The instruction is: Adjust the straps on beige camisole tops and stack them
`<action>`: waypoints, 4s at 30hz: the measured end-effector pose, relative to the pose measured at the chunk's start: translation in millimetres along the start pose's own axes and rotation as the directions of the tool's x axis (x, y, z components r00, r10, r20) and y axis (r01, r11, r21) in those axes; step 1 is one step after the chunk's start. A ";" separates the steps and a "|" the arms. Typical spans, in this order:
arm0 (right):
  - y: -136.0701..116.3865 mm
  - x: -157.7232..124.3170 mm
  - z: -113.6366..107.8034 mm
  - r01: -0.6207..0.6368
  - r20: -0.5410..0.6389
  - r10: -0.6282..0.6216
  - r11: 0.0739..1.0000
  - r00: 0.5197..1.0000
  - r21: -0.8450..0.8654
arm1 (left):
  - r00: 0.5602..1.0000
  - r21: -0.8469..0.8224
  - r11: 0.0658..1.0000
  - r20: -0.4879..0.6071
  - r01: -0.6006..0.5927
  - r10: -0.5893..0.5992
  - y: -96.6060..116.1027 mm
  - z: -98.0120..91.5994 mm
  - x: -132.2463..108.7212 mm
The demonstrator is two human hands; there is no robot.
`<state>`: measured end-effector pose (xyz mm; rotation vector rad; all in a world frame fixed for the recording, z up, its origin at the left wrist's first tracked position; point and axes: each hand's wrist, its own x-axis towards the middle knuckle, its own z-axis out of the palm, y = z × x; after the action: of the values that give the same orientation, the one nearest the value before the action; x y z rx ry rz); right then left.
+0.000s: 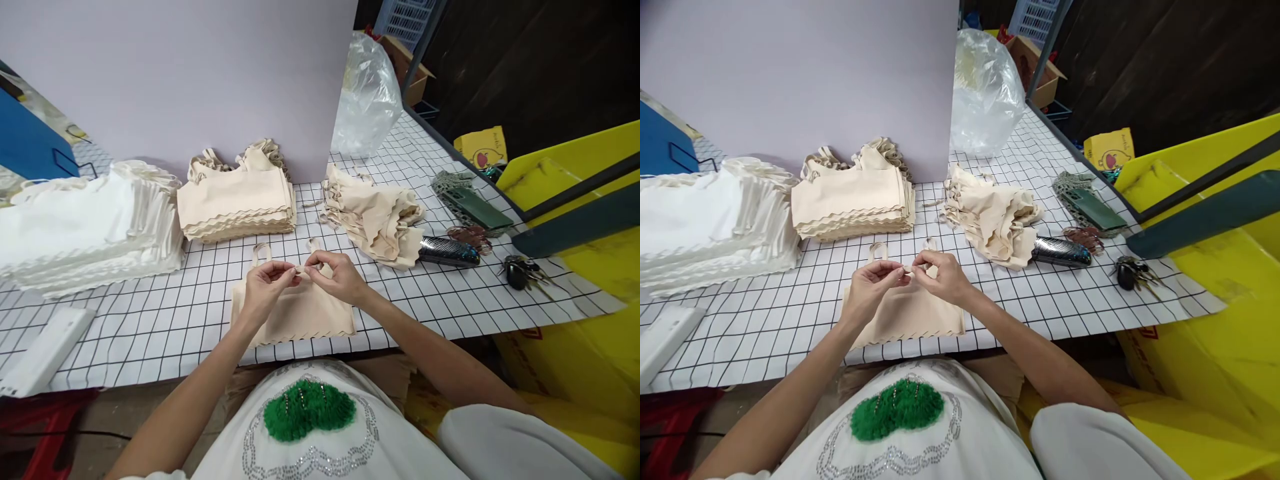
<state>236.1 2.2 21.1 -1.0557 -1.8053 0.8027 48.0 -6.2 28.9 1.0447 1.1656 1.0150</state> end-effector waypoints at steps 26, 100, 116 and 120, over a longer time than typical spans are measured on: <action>25.7 -12.7 -17.3 -0.079 0.021 0.079 0.997 0.997 0.003 | 0.937 0.747 0.566 0.277 -0.349 0.213 -46.1 1.1 17.3; 32.2 -23.4 -3.6 0.254 0.249 -0.173 0.904 0.953 -0.345 | 0.894 0.679 0.586 0.278 -0.442 0.352 -55.3 8.5 14.3; 25.3 38.4 -48.2 0.218 0.536 0.045 0.882 0.843 -0.418 | 0.897 0.738 0.510 0.353 -0.443 0.267 -55.0 8.4 14.9; 37.8 76.4 -56.4 0.227 0.446 0.022 0.838 0.895 -0.497 | 0.892 0.778 0.443 0.346 -0.446 0.291 -58.4 10.2 18.5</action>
<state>280.0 92.6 40.1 -1.1698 -2.5564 0.4852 64.2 -1.7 -30.9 2.2291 1.3425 0.6093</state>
